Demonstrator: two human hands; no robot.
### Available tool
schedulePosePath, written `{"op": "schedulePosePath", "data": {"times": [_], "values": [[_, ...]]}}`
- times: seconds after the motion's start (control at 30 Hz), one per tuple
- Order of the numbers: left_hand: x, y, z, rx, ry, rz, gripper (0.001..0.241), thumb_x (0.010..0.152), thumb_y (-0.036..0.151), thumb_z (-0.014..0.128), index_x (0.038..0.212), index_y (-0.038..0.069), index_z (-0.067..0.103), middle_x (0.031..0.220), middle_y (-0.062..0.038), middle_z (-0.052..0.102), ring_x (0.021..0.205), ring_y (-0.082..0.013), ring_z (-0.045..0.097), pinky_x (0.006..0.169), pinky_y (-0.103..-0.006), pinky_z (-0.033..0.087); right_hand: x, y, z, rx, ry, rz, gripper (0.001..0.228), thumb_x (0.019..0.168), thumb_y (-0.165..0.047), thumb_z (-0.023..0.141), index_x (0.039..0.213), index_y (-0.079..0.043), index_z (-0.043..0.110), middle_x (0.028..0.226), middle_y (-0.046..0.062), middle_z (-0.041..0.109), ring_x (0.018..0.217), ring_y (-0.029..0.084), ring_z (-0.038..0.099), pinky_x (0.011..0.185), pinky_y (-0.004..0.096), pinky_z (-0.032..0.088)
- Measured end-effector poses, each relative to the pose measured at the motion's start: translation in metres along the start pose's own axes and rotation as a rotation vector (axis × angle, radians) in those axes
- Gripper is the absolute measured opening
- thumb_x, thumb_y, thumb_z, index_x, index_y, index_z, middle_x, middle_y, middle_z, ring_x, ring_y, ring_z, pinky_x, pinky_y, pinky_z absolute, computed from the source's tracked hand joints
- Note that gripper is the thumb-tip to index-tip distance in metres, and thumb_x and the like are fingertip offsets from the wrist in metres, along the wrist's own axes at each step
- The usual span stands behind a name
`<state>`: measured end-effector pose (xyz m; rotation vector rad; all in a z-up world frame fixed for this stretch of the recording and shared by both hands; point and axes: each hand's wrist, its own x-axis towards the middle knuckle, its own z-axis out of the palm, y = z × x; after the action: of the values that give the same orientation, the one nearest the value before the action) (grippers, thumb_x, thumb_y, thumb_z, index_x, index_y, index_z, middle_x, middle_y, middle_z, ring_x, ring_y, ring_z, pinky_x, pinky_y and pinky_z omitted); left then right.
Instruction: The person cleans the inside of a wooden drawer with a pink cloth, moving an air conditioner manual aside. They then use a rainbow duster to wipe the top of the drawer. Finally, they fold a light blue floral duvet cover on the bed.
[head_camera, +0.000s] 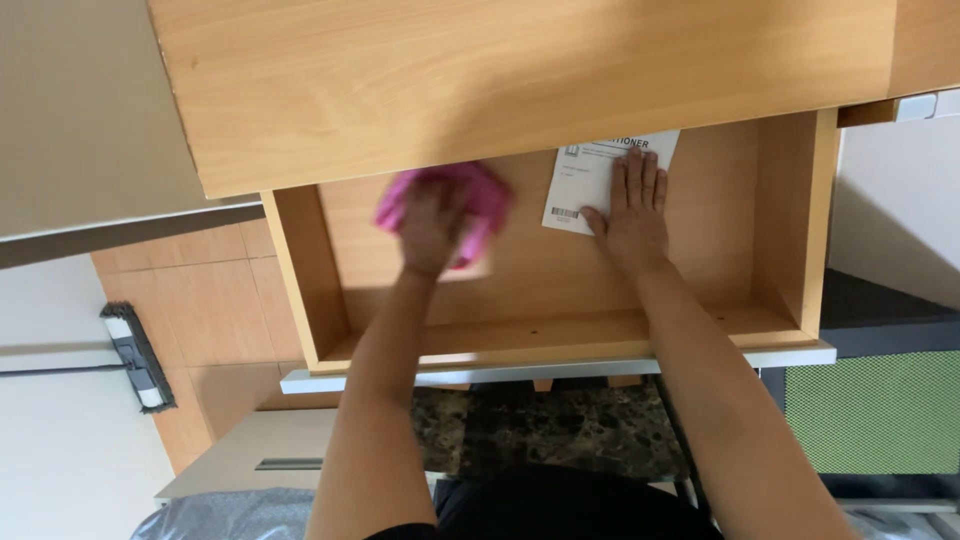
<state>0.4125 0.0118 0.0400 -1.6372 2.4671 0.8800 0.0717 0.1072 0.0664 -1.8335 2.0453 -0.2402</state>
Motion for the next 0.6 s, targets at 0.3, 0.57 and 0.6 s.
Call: {"op": "schedulePosePath", "data": {"times": [0.3,0.57,0.6], "values": [[0.018,0.067,0.002,0.197,0.287,-0.263,0.062,0.104,0.044,0.044,0.162,0.024,0.034,0.169,-0.022,0.02,0.152,-0.058,0.006,0.118,-0.0714,0.012,-0.023,-0.017,-0.008,-0.122,-0.125,0.027,0.066,0.097,-0.032,0.068,0.152,-0.002,0.048,0.168,0.021,0.023,0.153,0.05,0.019,0.121,0.067,0.018],[-0.048,0.068,0.002,0.259,-0.178,0.185,0.071,0.103,0.062,0.034,0.164,0.03,0.022,0.172,-0.014,0.004,0.154,-0.0495,-0.004,0.117,-0.0758,0.003,-0.044,-0.006,-0.035,-0.16,-0.39,0.223,0.086,0.087,-0.034,0.077,0.155,-0.002,0.035,0.169,0.022,0.012,0.151,0.055,0.015,0.111,0.065,0.038],[-0.048,0.05,-0.007,0.293,-0.105,-0.021,0.073,0.102,0.062,0.033,0.166,0.03,0.018,0.171,-0.015,0.001,0.153,-0.0508,-0.005,0.115,-0.0783,0.003,-0.046,-0.001,-0.036,-0.153,-0.435,0.29,0.093,0.086,-0.036,0.078,0.156,0.0,0.03,0.169,0.025,0.007,0.15,0.057,0.013,0.108,0.064,0.041]]}}
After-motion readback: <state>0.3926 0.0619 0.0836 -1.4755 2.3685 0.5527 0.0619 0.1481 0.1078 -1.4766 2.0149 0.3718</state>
